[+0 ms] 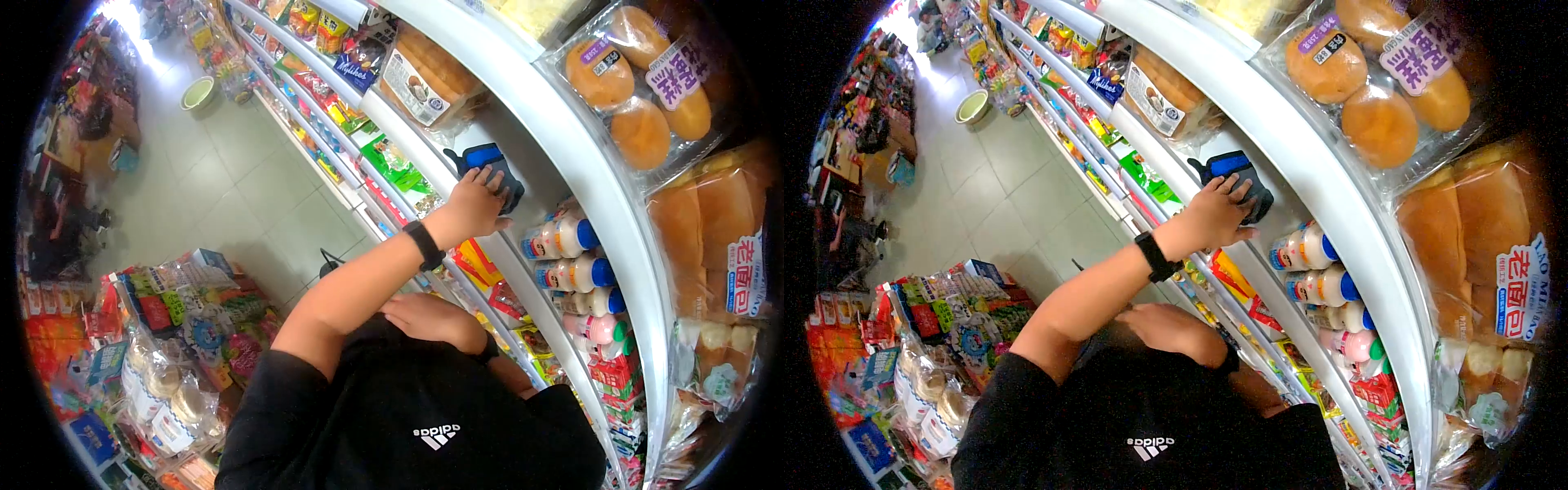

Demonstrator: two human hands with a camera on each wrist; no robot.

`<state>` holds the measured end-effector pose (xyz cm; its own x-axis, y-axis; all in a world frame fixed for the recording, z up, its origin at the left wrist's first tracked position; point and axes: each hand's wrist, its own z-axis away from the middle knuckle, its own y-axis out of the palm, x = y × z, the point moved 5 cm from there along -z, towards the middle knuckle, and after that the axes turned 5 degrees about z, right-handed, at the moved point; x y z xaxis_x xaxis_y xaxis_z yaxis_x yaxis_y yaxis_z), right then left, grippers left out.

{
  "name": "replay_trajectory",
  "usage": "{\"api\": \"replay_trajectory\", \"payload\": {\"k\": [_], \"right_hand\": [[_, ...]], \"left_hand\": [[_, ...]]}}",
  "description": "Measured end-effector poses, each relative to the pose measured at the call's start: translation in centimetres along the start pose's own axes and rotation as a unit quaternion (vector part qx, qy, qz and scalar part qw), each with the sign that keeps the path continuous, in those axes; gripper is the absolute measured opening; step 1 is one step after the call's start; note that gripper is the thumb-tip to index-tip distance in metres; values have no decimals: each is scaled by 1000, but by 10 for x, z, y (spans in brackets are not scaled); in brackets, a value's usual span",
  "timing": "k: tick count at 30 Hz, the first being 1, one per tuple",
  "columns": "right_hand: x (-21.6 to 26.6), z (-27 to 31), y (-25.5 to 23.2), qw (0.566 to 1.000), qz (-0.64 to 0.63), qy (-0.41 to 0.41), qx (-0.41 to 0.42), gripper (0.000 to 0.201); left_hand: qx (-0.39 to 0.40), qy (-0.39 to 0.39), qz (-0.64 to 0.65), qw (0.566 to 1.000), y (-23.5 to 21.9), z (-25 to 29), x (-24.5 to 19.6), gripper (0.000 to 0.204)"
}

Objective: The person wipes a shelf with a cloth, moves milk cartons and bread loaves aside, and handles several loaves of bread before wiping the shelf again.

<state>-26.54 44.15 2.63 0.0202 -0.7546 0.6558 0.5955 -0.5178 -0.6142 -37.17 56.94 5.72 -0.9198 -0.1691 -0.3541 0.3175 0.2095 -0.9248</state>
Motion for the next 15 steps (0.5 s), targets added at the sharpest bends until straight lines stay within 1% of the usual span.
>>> {"api": "replay_trajectory", "payload": {"k": [1,3,4,6,7,8,9,10,11,12,13,14,15], "right_hand": [[9,1,-7,1000,6,0,0,29],[30,5,-24,999,12,-9,-47,28],[33,8,-23,998,17,-11,-52,28],[38,21,-22,993,-60,-24,-94,27],[46,29,-24,998,-11,-18,-64,27],[46,33,-21,998,-5,-21,-60,27],[40,36,-12,999,-25,25,-21,26],[33,40,-2,996,-43,70,19,26],[38,42,2,1000,6,-9,-1,28],[38,48,3,1000,14,-17,4,28],[54,55,-5,999,-1,-47,-1,28],[65,59,-7,997,-20,-78,-6,29],[62,58,0,995,-18,-95,13,34]], "left_hand": [[-16,-1,-10,1000,5,-9,2,70],[-53,-6,-20,998,16,-29,9,69],[-45,-12,-29,999,18,-41,11,66],[-59,-24,-24,998,18,-61,12,59],[-87,-16,-29,996,19,-70,15,55],[-114,-10,-34,993,13,-76,15,51],[-88,-29,-7,996,11,-85,18,44],[-76,-33,0,997,-2,-82,15,35],[-14,-58,5,998,-11,-78,9,31],[48,-84,10,995,-20,-71,5,28],[42,-94,5,995,-23,-63,5,28],[18,-92,13,995,-25,-52,3,26],[-4,-92,22,996,-25,-39,2,24]]}}
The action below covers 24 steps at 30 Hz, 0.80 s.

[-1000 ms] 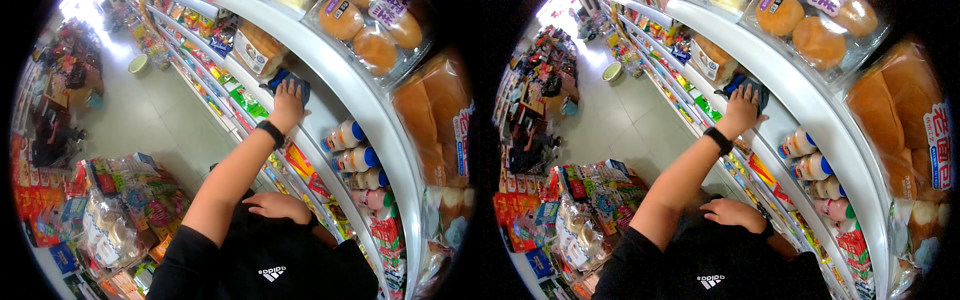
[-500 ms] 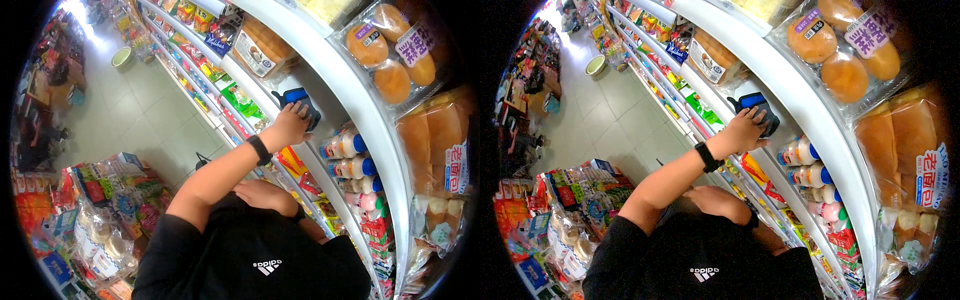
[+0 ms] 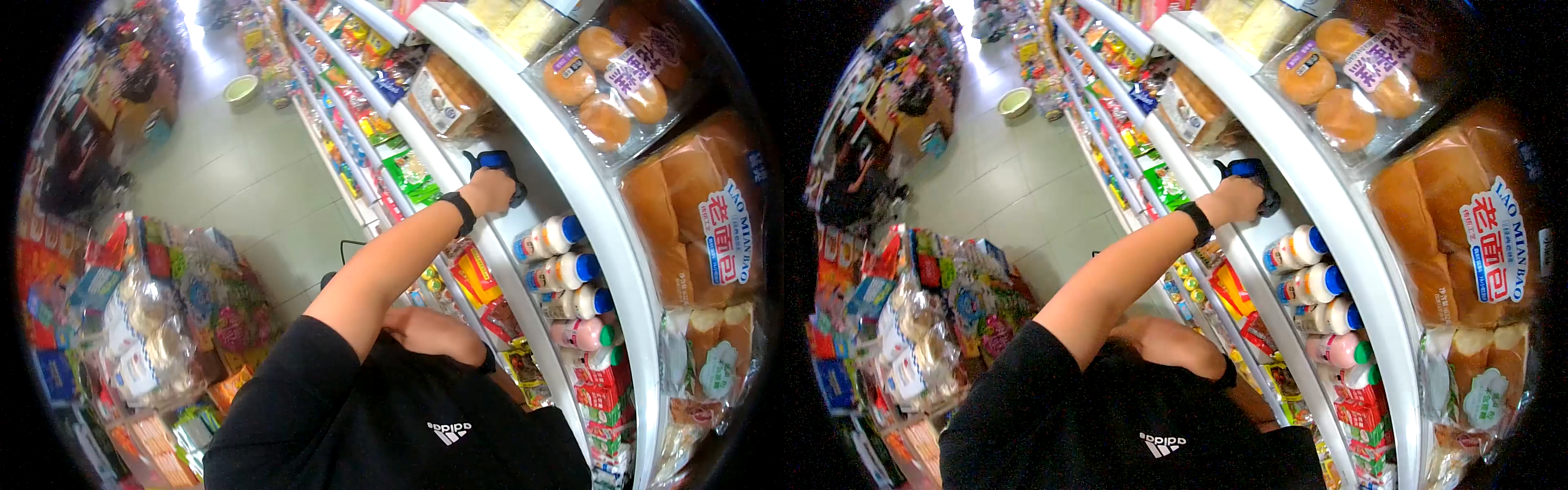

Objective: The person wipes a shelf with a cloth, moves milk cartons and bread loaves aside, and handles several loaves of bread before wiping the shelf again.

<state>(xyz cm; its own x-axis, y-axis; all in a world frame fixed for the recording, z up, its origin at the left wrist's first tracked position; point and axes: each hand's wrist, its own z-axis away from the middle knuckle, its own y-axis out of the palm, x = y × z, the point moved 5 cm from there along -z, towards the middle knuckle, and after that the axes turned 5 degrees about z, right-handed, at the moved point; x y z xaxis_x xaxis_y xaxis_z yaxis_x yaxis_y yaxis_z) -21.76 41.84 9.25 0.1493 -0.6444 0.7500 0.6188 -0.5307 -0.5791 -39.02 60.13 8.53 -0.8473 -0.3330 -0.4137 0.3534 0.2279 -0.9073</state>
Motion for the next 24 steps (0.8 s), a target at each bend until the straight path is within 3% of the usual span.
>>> {"api": "replay_trajectory", "payload": {"k": [3,7,8,9,11,13,15,16,18,20,21,23,24], "right_hand": [[-8,-3,20,998,37,-22,51,37],[-22,-11,61,980,78,-125,131,45],[-14,-9,65,981,42,-104,159,37],[-12,-11,71,969,49,-134,201,37],[-17,-12,79,958,75,-191,201,35],[-17,-17,85,945,30,-256,200,33],[-28,-24,93,955,100,-220,170,31],[-15,-31,92,956,75,-145,242,31],[-6,-43,104,937,102,-192,272,32],[10,-55,110,927,93,-211,296,33],[19,-62,118,918,97,-232,307,34],[39,-75,137,901,109,-256,334,34],[51,-83,147,892,125,-263,346,34]], "left_hand": [[-86,-14,38,995,6,32,12,19],[-95,-88,114,985,-15,100,9,24],[-84,-75,148,983,-19,128,7,26],[-72,-63,188,978,-23,158,1,29],[-55,-68,303,949,-22,226,-6,36],[-20,-122,356,926,-35,309,-15,39],[-141,-154,410,888,-49,395,-28,39],[-161,-238,413,864,-51,442,-33,33],[-284,-302,407,814,-56,537,-42,31],[-441,-456,347,691,-65,635,-69,26],[-570,-444,278,632,-69,674,-90,24],[-749,-492,171,411,-68,743,-145,27],[-789,-461,99,394,-63,778,-162,30]]}}
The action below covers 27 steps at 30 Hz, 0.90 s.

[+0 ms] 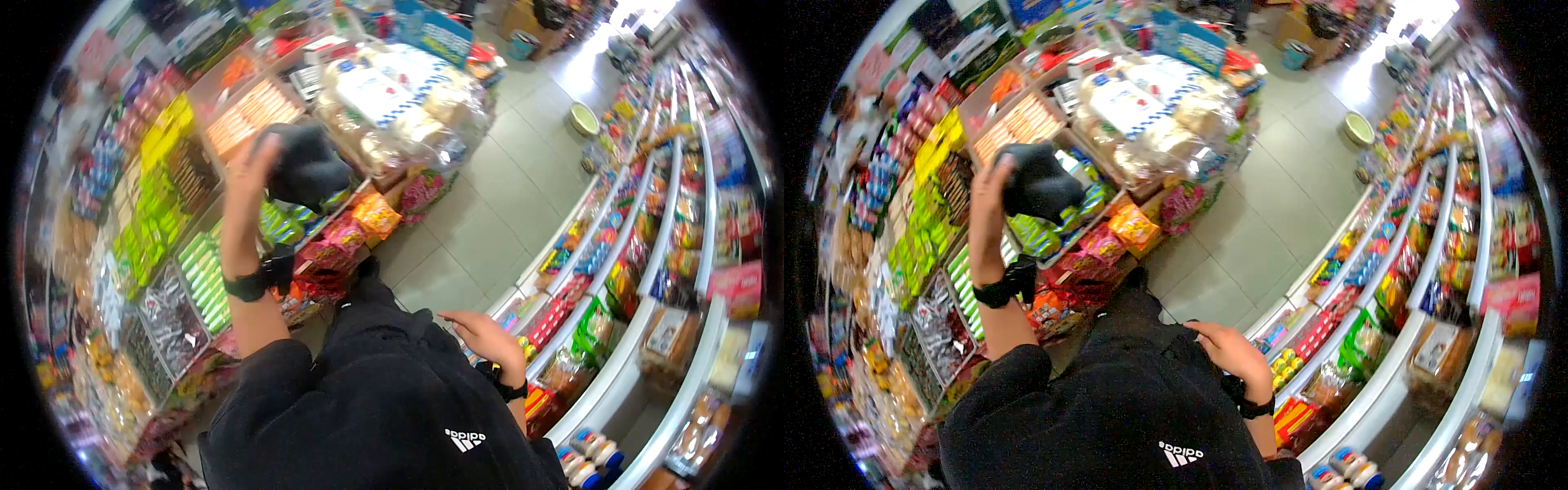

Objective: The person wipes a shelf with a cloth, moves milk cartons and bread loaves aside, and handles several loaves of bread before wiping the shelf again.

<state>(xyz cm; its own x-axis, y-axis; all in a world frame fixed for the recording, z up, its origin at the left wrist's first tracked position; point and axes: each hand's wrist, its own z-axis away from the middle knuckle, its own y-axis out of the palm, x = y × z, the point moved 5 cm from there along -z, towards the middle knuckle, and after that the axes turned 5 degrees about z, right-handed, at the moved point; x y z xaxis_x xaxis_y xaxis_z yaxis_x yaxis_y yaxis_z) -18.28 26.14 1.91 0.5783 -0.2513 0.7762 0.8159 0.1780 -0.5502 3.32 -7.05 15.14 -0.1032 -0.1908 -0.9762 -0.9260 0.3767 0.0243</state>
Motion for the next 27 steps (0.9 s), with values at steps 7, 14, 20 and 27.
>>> {"api": "replay_trajectory", "payload": {"k": [7,14,20,27], "right_hand": [[98,-159,-17,999,21,-27,20,46],[178,-329,-6,955,192,-187,-129,83],[165,-394,29,933,358,-44,4,93],[149,-388,3,966,259,-8,0,91]], "left_hand": [[-241,-61,-148,957,-176,23,73,34],[-143,-223,-280,923,-167,12,151,40],[-31,-257,-427,866,-155,12,189,41],[-61,-265,-401,875,-158,5,198,42]]}}
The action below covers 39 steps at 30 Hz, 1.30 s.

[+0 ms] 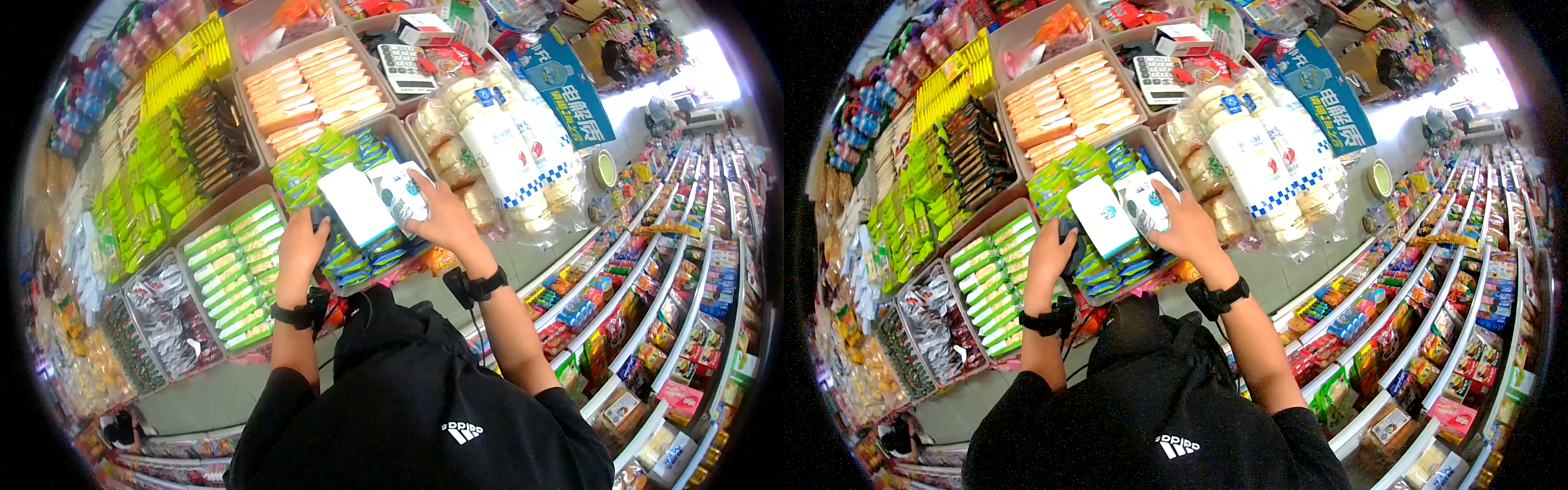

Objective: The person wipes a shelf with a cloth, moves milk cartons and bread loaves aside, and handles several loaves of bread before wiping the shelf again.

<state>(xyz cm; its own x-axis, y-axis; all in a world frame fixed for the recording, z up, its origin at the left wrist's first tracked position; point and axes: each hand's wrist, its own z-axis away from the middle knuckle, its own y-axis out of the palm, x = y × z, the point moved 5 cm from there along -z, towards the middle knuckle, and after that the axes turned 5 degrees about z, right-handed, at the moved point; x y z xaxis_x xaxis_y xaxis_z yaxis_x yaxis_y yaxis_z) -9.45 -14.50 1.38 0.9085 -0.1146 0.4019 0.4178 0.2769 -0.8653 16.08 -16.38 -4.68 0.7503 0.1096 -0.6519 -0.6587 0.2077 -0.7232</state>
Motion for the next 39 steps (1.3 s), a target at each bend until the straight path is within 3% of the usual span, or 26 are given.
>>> {"api": "replay_trajectory", "payload": {"k": [4,6,7,9,10,12,13,15,18,19,20,23,24,26,28,29,30,32,33,34,35,36,38,39], "right_hand": [[-23,37,-19,987,-159,-2,-27,89],[-36,71,-28,928,-366,-39,-53,85],[-44,90,-34,926,-372,-38,-61,85],[-60,129,-42,807,-590,-25,-12,82],[-73,149,-40,738,-674,-27,-35,74],[-131,186,2,575,-817,41,-20,67],[-138,203,8,566,-822,39,-51,67],[-148,229,17,467,-880,35,-83,64],[-155,273,17,489,-868,-13,-85,73],[-168,289,31,504,-860,-1,-76,85],[-173,306,28,495,-863,-8,-97,85],[-174,355,3,608,-781,51,-134,100],[-171,370,-14,619,-768,36,-158,102],[-187,400,-11,634,-748,20,-195,104],[-202,434,0,608,-755,39,-241,102],[-211,450,10,569,-778,36,-262,100],[-218,463,22,530,-800,35,-280,99],[-230,486,48,397,-844,13,-361,100],[-236,495,57,356,-852,-5,-384,100],[-240,502,62,344,-855,-26,-388,101],[-242,508,66,335,-857,-47,-390,101],[-244,514,69,346,-855,-65,-380,101],[-247,527,73,385,-848,-104,-350,102],[-249,534,76,410,-839,-120,-336,102]], "left_hand": [[16,-16,-75,997,-6,-6,-13,47],[-183,112,-107,971,-22,1,-32,54],[-213,122,-94,965,-29,3,-49,58],[-195,110,-46,974,-28,-1,-68,57],[-171,86,5,981,-23,-2,-79,57],[-32,-14,-91,995,-10,1,-100,75],[11,-38,-130,991,1,-3,-99,84],[71,-80,-196,975,21,-17,-96,98],[77,-109,-216,967,45,-53,-72,112],[84,-115,-214,966,47,-60,-71,111],[89,-124,-213,965,47,-63,-73,110],[53,-26,-112,992,39,-62,-80,94],[29,4,-75,997,39,-66,-69,88],[-22,-22,-5,1000,40,-102,-15,81],[7,-35,151,988,28,-104,-12,76],[26,-46,231,971,23,-93,-23,75],[-66,-1,48,997,1,-91,-43,75],[-129,114,-66,983,-27,-25,-138,71],[-109,203,9,973,-37,-18,-158,70],[-86,290,84,949,-48,-10,-178,68],[-46,287,171,941,-52,19,-212,65],[-5,282,257,925,-50,62,-257,62],[20,368,305,878,-40,156,-340,62],[26,410,339,846,-28,179,-359,59]]}}
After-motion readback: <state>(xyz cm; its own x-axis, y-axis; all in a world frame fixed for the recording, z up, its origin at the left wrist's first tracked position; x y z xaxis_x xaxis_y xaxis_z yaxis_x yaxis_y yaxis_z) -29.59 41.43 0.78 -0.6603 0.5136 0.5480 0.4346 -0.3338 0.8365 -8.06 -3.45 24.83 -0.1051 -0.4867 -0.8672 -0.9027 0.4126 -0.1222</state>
